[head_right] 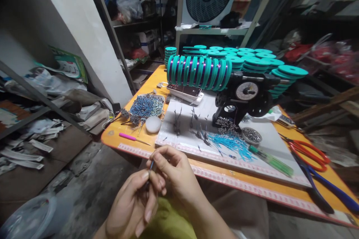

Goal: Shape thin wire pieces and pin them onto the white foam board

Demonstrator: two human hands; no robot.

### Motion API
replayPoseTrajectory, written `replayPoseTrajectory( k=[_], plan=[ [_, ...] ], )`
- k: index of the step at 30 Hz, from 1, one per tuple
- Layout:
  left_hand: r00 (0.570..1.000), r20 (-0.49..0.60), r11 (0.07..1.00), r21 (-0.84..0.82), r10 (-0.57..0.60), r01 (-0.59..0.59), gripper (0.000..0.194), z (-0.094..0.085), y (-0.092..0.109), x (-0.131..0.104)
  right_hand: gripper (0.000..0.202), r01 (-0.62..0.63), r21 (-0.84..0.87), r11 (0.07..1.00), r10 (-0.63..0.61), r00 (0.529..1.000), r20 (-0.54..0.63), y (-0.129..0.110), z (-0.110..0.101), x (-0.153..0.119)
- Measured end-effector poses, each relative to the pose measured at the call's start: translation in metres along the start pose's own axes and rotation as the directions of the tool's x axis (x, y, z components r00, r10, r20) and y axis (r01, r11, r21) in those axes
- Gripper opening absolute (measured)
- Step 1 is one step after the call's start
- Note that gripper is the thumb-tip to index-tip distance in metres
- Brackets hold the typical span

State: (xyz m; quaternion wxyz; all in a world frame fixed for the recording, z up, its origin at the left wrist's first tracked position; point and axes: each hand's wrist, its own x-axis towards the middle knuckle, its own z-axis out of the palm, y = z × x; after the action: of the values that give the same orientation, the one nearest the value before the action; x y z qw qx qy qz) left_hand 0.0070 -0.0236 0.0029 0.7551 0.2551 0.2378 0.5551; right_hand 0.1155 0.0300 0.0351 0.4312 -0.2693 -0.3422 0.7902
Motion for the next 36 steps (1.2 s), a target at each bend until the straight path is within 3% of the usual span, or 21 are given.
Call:
replayPoseTrajectory(
  k=[7,21,23,25,26,28,30,32,34,36],
  plan=[
    [0.999,-0.040,1.000,0.017,-0.014,0.015,0.040,0.002,0.006,-0.006,0.024,-0.032,-0.014,0.999,0.033,0.995,0.095,0.001,-0.007,-0.002],
    [0.999,-0.015,0.999,0.024,-0.046,0.046,0.043,0.000,0.001,-0.002,0.024,-0.027,-0.069,0.997,0.032,0.996,0.079,0.001,-0.008,-0.004],
    [0.999,-0.023,0.994,0.098,-0.040,0.042,0.046,-0.005,0.003,-0.003,0.025,-0.046,-0.088,0.995,0.052,0.997,0.062,0.001,-0.011,-0.004],
    [0.997,-0.059,0.942,0.334,0.057,-0.034,0.047,-0.010,0.010,-0.004,0.024,-0.036,-0.159,0.987,0.042,0.999,0.034,0.000,-0.014,-0.005],
    [0.985,-0.079,0.859,0.504,0.154,-0.094,0.043,-0.013,0.015,-0.004,0.024,-0.007,-0.225,0.974,0.012,1.000,0.018,-0.001,-0.016,-0.005],
    [0.919,-0.053,0.601,0.771,0.390,-0.210,0.027,-0.015,0.029,0.001,0.023,0.074,-0.409,0.909,-0.085,0.996,-0.009,-0.003,-0.019,-0.005],
    [0.872,-0.023,0.468,0.850,0.490,-0.240,0.024,-0.013,0.044,0.014,0.021,0.138,-0.622,0.771,-0.194,0.981,-0.022,-0.005,-0.020,-0.005],
    [0.872,-0.053,0.527,0.814,0.487,-0.245,0.029,-0.004,0.055,0.034,0.020,0.178,-0.799,0.575,-0.286,0.958,0.008,-0.007,-0.021,-0.005],
    [0.905,-0.035,0.650,0.707,0.425,-0.278,0.035,0.007,0.063,0.059,0.020,0.212,-0.900,0.380,-0.328,0.941,0.083,-0.011,-0.021,-0.005],
    [0.944,-0.009,0.766,0.587,0.330,-0.262,0.040,0.016,0.066,0.081,0.021,0.232,-0.939,0.252,-0.303,0.941,0.152,-0.018,-0.022,-0.005]
  ],
)
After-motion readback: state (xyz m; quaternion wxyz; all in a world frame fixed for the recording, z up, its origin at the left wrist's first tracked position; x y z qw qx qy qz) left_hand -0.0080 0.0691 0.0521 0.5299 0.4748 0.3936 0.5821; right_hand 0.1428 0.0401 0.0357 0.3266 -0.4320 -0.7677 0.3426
